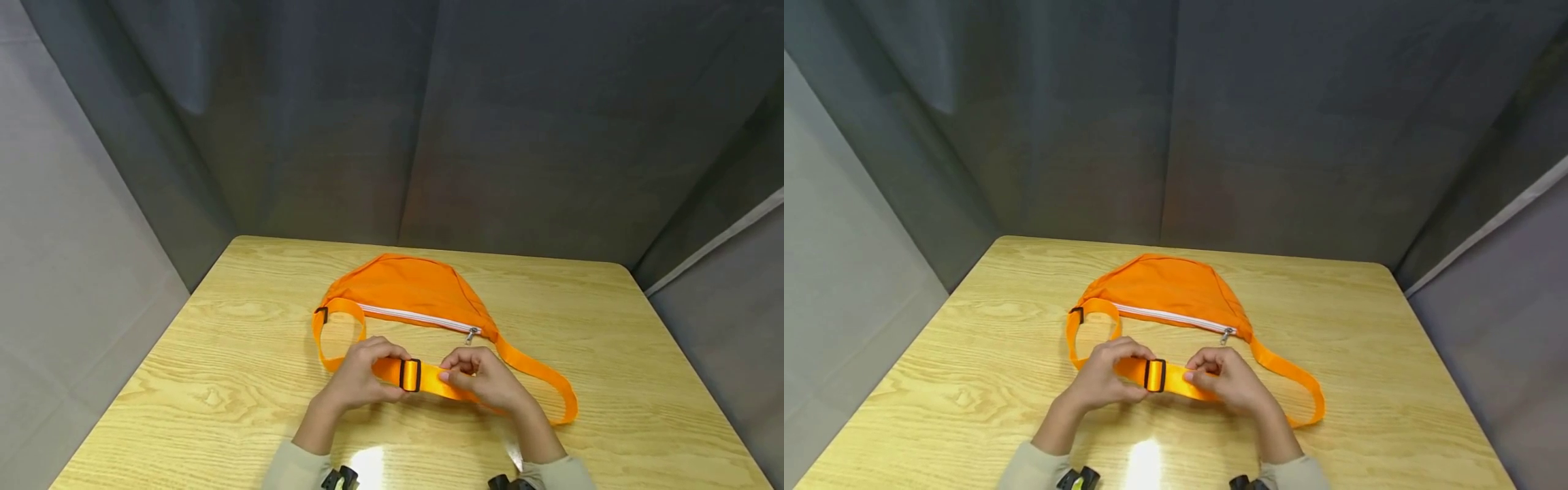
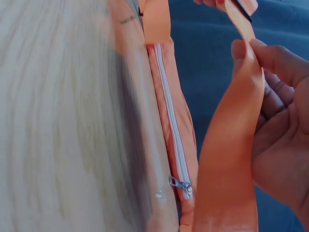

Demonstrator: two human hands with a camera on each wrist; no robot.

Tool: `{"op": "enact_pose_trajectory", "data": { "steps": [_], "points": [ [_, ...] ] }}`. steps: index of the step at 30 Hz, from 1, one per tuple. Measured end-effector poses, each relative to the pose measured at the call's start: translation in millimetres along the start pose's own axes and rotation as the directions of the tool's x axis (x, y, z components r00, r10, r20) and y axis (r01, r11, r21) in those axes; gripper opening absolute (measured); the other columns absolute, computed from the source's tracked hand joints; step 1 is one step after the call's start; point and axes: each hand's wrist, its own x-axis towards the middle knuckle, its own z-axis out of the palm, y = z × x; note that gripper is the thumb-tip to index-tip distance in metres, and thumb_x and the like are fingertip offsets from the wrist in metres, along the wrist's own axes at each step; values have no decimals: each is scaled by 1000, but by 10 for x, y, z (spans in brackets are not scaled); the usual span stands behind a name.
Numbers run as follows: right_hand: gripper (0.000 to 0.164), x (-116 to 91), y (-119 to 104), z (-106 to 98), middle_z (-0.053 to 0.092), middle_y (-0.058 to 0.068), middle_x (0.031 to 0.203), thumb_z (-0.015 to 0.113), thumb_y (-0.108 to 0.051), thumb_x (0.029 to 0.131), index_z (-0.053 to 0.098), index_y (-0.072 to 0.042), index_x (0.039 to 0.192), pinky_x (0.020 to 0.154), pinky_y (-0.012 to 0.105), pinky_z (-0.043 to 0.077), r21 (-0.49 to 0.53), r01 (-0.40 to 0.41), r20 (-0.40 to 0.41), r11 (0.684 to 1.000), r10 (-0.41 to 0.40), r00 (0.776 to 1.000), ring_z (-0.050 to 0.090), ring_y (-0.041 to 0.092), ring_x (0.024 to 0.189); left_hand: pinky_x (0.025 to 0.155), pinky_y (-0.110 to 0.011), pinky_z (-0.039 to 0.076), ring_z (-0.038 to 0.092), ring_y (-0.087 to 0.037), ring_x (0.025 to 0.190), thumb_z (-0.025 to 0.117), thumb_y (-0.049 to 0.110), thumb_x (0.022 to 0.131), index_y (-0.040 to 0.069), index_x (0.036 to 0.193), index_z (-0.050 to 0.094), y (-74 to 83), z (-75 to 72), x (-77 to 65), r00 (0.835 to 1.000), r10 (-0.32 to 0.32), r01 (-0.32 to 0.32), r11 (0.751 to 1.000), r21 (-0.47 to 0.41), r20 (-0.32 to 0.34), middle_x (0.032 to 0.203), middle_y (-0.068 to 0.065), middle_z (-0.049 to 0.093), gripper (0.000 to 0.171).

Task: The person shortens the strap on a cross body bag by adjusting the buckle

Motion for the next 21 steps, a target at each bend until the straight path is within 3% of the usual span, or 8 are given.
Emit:
{"op": "enact_pose_trajectory", "data": {
  "steps": [6,14,18,21],
  "points": [
    [11,34,46,42,56,5,70,62,-6,89,63,5,91,50,21,39,32,55,14,998,-56,998,44,7,57,78,-26,46,55,-6,86,86,11,57,14,97,67,2,21,-4,1000,-21,21,1000,4,15,89,10,62,44],
    [9,87,7,113,56,6,70,60,-2,89,62,6,93,51,21,38,54,-11,24,998,9,1000,44,9,57,78,-26,46,55,-8,87,86,10,56,13,99,67,23,73,18,997,-57,58,998,-11,50,91,9,62,47],
    [18,50,-85,120,63,11,85,65,-2,85,62,5,102,63,26,48,-57,7,-5,998,-7,1000,58,17,72,79,-28,47,56,-9,87,88,12,57,13,100,68,30,57,12,997,-76,77,996,-33,31,91,9,62,48],
    [33,28,-110,136,64,9,100,72,-5,81,60,0,111,76,31,49,-198,74,-23,977,-80,997,61,22,87,80,-29,47,57,-9,88,89,15,57,13,101,68,27,45,11,996,-88,89,995,-45,18,92,9,63,49]
  ]
}}
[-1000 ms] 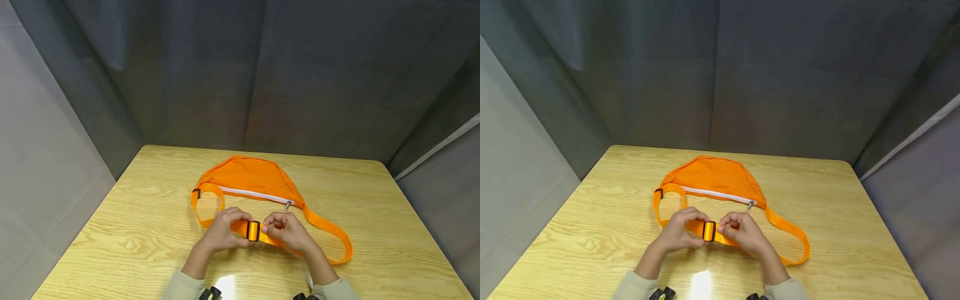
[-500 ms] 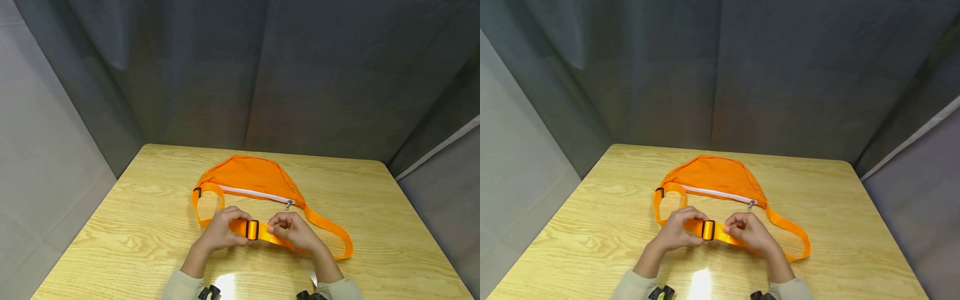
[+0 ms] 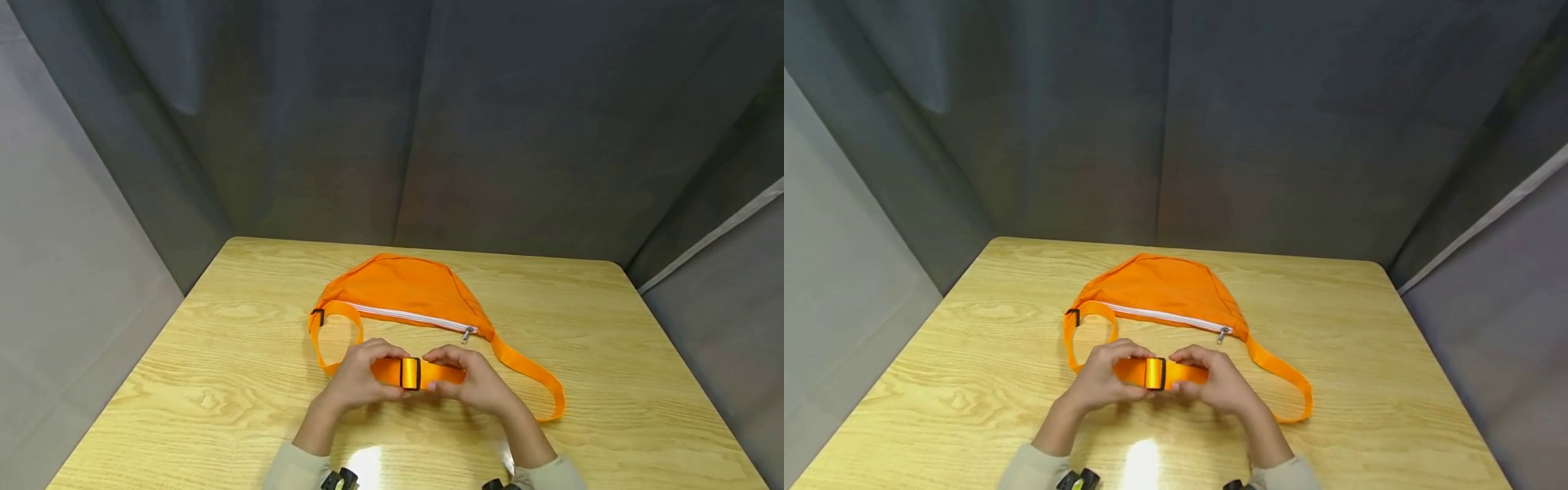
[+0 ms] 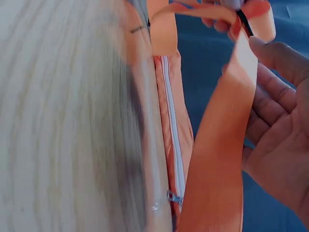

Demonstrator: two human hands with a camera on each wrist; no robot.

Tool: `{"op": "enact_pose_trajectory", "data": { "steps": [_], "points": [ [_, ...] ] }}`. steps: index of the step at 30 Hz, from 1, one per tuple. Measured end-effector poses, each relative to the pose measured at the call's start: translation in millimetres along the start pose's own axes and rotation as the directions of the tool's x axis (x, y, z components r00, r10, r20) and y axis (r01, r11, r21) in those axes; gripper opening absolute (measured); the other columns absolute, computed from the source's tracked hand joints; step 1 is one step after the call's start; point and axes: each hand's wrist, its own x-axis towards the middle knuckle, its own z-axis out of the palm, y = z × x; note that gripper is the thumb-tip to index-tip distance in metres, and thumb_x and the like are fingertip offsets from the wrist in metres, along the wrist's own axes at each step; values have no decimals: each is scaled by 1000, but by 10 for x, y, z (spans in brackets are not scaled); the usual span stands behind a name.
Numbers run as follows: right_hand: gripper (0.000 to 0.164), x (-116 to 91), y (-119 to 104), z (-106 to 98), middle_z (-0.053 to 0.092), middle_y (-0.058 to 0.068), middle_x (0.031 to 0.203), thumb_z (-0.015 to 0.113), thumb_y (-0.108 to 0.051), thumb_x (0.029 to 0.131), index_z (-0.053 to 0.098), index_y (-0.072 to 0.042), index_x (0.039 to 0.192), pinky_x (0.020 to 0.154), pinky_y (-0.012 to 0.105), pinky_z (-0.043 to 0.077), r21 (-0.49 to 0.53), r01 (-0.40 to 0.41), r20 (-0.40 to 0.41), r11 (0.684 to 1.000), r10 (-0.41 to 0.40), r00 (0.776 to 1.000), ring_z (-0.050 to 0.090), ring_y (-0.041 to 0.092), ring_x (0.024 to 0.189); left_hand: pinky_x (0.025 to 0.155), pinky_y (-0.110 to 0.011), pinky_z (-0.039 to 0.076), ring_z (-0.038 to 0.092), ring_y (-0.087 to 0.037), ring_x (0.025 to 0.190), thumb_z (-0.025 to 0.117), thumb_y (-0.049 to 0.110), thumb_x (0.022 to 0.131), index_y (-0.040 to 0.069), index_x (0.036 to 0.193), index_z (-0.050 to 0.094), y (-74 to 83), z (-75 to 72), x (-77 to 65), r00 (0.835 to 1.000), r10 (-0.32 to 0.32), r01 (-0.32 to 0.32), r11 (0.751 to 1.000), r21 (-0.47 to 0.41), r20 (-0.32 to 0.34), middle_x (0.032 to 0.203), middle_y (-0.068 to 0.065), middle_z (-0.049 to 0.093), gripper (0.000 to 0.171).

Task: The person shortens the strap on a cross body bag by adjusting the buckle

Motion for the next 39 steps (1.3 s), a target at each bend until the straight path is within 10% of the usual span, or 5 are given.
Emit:
{"op": "enact_pose_trajectory", "data": {
  "steps": [13,23,39],
  "points": [
    [51,61,11,152,61,-3,103,85,-15,67,60,-8,111,76,31,48,-292,170,-88,941,-204,975,56,13,89,80,-31,49,59,-17,92,88,24,61,10,111,67,-57,-4,-25,999,-26,26,999,-36,-20,101,1,65,56],
    [51,77,6,148,61,-2,101,85,-8,65,60,-7,109,73,31,49,-292,170,-109,941,-209,972,56,14,87,71,-30,47,54,-11,81,77,15,77,12,93,72,-66,-127,-70,997,-67,73,988,136,-45,83,8,60,17],
    [50,18,127,110,62,-6,98,85,-10,61,62,-12,105,71,29,47,-296,170,-127,940,-215,968,55,11,82,60,-24,45,51,-7,70,70,4,82,13,89,72,-152,-268,-155,995,-99,98,995,29,21,79,11,58,12]
  ]
}}
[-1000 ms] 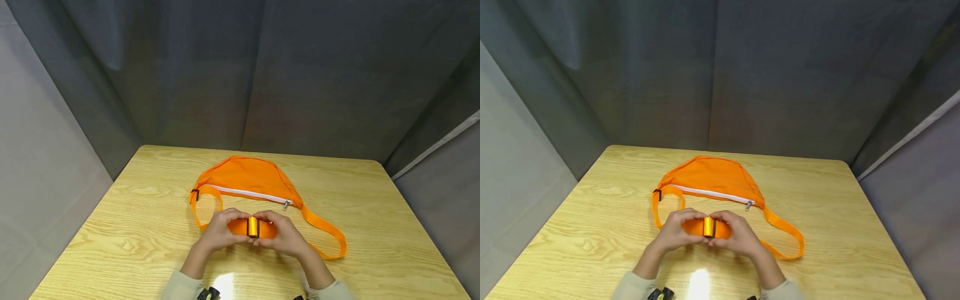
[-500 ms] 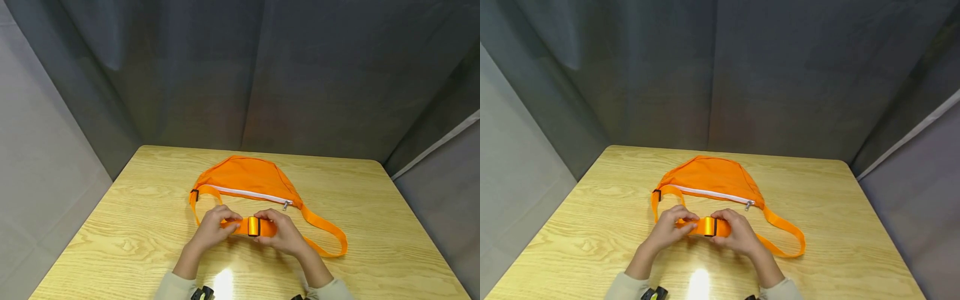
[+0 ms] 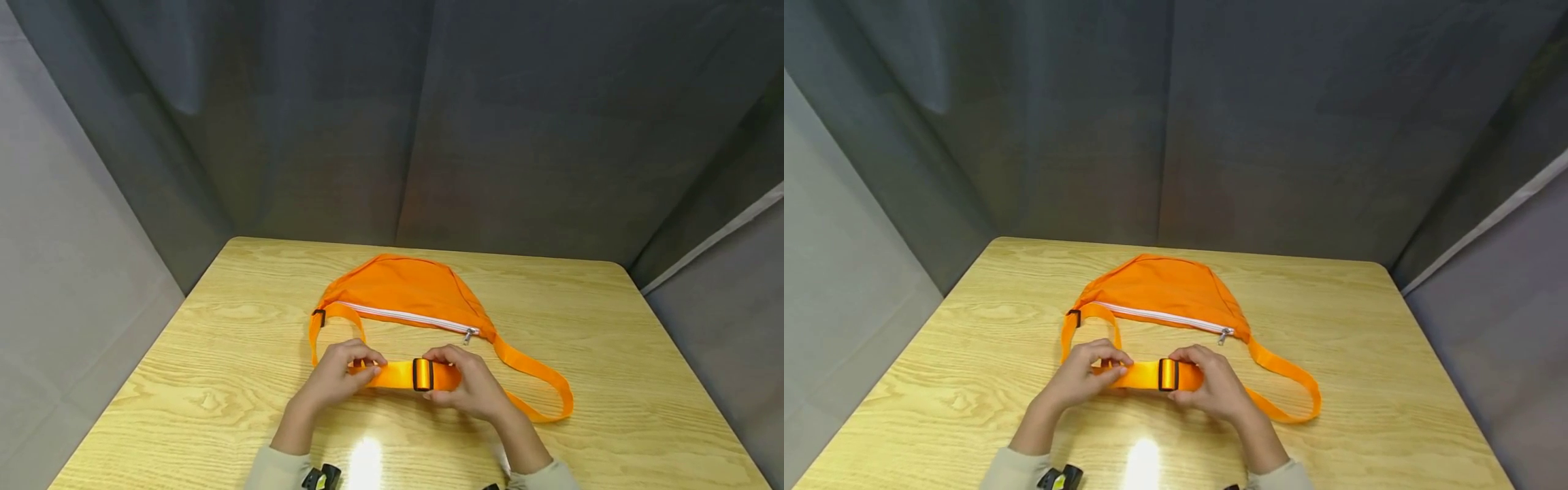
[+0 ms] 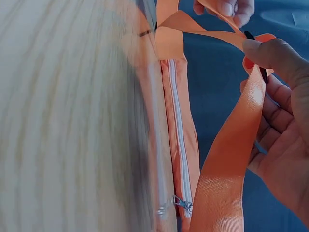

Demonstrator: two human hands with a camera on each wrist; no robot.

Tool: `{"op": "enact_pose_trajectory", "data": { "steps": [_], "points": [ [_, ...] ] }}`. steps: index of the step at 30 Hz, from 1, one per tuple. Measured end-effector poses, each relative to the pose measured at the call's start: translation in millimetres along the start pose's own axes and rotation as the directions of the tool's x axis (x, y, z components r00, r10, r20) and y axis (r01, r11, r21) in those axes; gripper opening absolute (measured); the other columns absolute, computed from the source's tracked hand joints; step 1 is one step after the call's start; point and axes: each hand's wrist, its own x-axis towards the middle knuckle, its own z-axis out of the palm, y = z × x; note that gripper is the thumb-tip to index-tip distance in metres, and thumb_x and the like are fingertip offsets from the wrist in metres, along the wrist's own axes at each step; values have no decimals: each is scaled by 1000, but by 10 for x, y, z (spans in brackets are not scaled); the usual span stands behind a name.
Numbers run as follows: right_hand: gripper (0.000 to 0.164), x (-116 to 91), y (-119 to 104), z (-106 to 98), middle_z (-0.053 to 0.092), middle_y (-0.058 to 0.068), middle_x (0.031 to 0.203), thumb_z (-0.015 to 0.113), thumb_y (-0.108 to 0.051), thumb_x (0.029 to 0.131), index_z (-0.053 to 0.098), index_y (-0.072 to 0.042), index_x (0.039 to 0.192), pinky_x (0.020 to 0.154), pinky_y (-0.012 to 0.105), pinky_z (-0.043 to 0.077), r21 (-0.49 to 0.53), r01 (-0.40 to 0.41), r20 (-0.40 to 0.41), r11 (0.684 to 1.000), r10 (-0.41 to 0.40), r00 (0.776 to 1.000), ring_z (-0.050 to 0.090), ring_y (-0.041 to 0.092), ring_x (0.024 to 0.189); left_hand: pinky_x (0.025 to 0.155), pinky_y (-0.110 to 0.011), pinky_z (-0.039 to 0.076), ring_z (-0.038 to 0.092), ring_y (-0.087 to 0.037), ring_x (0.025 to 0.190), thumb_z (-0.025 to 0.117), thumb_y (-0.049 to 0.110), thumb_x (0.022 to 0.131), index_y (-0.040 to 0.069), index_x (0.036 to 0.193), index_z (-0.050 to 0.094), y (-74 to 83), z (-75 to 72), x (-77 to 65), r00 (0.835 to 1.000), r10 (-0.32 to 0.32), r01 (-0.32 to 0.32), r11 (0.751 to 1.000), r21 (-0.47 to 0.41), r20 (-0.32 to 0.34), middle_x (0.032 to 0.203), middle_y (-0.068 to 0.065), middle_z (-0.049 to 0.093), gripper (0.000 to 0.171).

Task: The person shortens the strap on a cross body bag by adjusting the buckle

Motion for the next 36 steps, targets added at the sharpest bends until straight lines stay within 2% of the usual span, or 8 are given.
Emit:
{"op": "enact_pose_trajectory", "data": {
  "steps": [6,11,16,24,28,31,36],
  "points": [
    [50,14,-16,-9,62,-5,99,85,-7,61,62,-12,106,72,29,48,34,1,2,999,-1,1000,55,12,82,63,-27,46,52,-9,72,68,3,82,13,93,69,10,-11,25,998,-28,30,999,-38,48,79,9,57,15],
    [48,51,-57,17,62,-1,103,83,-7,66,62,-10,108,72,31,49,90,1,33,996,-4,999,56,17,85,71,-34,47,55,-9,77,67,6,82,13,97,68,55,57,103,995,-44,52,995,-90,84,84,5,62,17],
    [47,74,-88,46,61,-1,102,82,-7,66,62,-10,108,73,30,49,75,-14,48,997,10,999,56,16,87,68,-30,47,55,-9,74,65,5,84,9,94,69,95,127,163,995,-52,59,994,-95,82,81,8,60,11],
    [48,64,-96,24,62,-3,101,83,-6,62,63,-9,106,73,30,49,17,-4,25,1000,4,1000,56,14,86,64,-26,45,51,-10,73,65,6,86,13,93,70,82,73,130,993,-78,84,994,-66,91,81,12,60,12],
    [49,65,-94,-6,63,-4,100,83,-5,60,63,-10,104,71,30,49,0,0,-2,1000,0,1000,56,13,84,63,-28,44,51,-10,72,65,6,85,15,93,70,60,21,118,996,-65,68,997,-35,65,80,12,59,13],
    [48,63,-105,-15,63,-4,99,84,-8,61,63,-10,104,71,30,48,-5,-13,9,1000,13,1000,55,12,83,63,-28,45,52,-9,73,65,7,86,14,92,70,48,4,119,997,-49,50,999,-14,65,80,11,59,11],
    [48,56,-94,-4,63,-5,98,87,-12,60,63,-10,102,71,29,48,-15,-7,2,1000,7,1000,55,11,83,65,-26,47,54,-7,75,67,7,85,14,90,71,54,-3,118,997,-57,56,998,7,51,80,11,59,9]
  ]
}}
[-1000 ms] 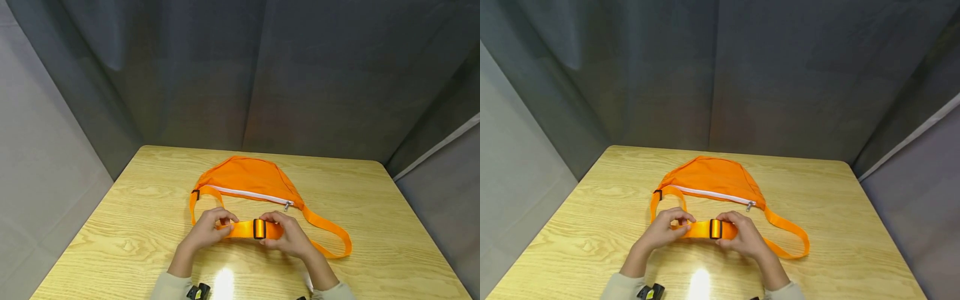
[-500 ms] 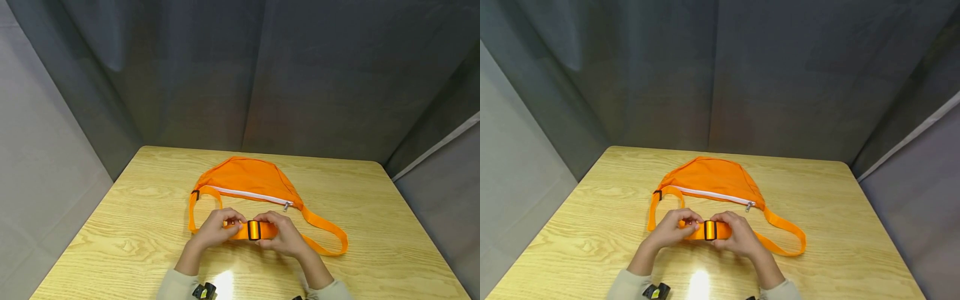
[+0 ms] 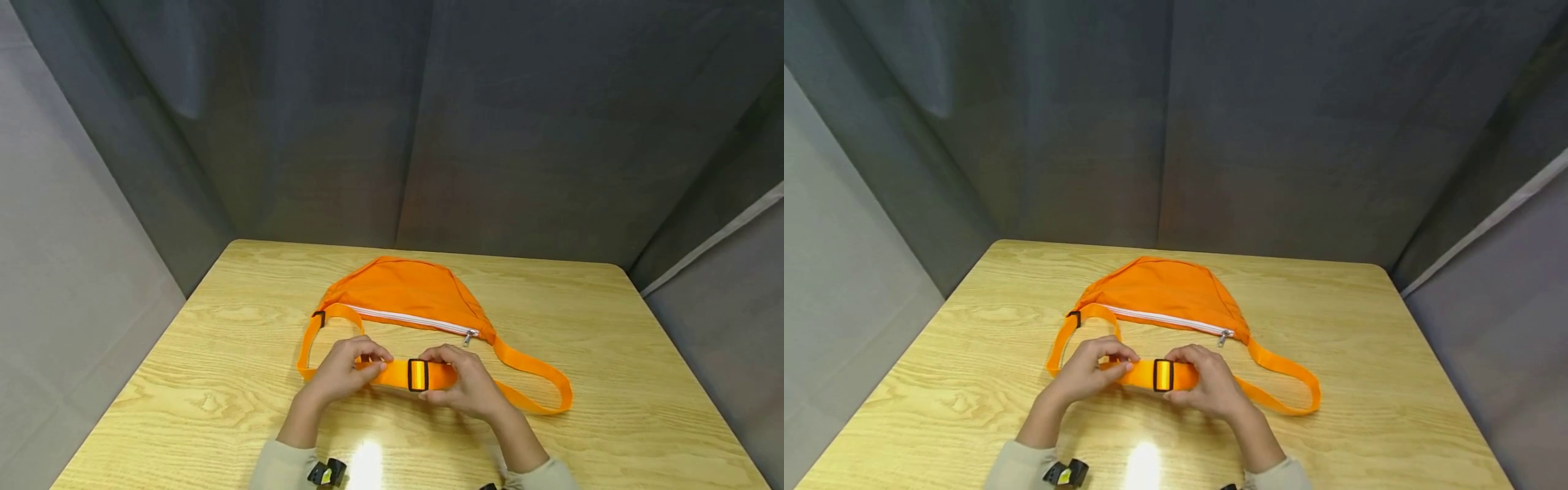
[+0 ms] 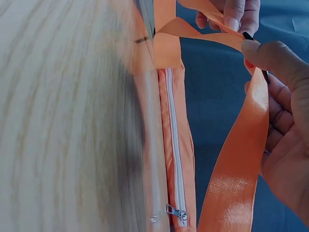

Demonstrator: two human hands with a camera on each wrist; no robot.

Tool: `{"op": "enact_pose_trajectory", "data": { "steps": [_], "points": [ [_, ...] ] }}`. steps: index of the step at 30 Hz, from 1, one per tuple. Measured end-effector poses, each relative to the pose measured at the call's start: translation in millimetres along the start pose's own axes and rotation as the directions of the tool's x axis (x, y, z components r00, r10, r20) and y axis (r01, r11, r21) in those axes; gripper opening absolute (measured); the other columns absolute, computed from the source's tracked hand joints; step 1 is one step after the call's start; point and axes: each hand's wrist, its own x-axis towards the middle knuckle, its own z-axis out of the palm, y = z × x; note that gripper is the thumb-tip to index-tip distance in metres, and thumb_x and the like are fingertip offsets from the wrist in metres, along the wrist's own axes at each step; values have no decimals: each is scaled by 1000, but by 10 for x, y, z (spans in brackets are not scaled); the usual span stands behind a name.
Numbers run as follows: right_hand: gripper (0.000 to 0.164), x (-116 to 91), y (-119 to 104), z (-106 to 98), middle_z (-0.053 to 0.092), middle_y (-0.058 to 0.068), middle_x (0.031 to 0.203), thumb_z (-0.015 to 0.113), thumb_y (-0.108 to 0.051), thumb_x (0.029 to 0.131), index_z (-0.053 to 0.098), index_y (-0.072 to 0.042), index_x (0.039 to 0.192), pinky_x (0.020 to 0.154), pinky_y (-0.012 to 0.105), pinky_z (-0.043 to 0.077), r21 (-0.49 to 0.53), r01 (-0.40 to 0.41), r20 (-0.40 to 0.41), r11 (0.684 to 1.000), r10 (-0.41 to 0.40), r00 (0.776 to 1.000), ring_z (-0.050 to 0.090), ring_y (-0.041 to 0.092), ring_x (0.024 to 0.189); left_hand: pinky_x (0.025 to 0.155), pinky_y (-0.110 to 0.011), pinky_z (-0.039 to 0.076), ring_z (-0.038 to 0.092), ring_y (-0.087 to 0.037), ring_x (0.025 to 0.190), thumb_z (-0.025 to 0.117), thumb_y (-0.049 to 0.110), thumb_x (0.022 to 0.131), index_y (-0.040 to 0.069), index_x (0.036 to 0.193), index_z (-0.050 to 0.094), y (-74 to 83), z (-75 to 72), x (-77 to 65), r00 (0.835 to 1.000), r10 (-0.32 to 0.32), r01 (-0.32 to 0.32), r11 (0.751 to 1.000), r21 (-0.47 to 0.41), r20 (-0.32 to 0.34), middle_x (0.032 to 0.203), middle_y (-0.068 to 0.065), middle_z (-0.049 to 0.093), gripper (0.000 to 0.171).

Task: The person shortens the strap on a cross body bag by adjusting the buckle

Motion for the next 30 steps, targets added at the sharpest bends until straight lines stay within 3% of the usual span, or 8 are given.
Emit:
{"op": "enact_pose_trajectory", "data": {
  "steps": [4,9,15,18,24,30],
  "points": [
    [49,0,1,-2,64,-5,96,88,-13,60,63,-10,101,69,29,48,32,16,-20,999,-15,1000,56,10,79,70,-27,47,55,-8,80,74,6,78,14,93,71,31,11,13,999,31,-30,999,24,-25,84,11,60,17],
    [47,16,-20,13,65,-3,97,87,-17,62,63,-10,102,68,28,49,90,23,-17,996,-21,1000,56,11,77,83,-33,45,56,-18,94,85,15,66,14,105,68,103,75,31,995,99,-98,995,20,0,99,4,61,42],
    [46,12,-25,67,65,0,100,85,-19,65,63,-8,104,70,28,50,104,22,-7,994,-21,1000,58,12,83,87,-36,40,54,-11,96,89,22,60,17,108,65,164,147,41,999,36,-37,998,45,30,100,11,60,53],
    [43,-3,-41,15,66,3,96,81,-16,71,62,-3,107,69,29,50,134,-42,33,990,38,999,60,14,81,87,-35,43,55,-9,94,89,18,60,16,107,66,154,140,31,1000,21,-22,999,46,22,99,11,61,52],
    [10,-29,-227,-213,66,11,82,67,0,83,67,2,93,56,24,48,252,-214,101,944,195,976,55,10,64,87,-34,44,55,-10,95,87,11,60,15,106,65,125,119,7,999,29,-29,999,14,18,100,10,61,51],
    [4,-29,-235,-230,56,10,66,63,2,85,64,5,86,47,20,38,377,-269,136,886,234,963,43,6,53,85,-32,44,54,-8,92,88,13,58,17,103,65,133,133,13,997,83,-83,996,16,1,98,11,61,50]
  ]
}}
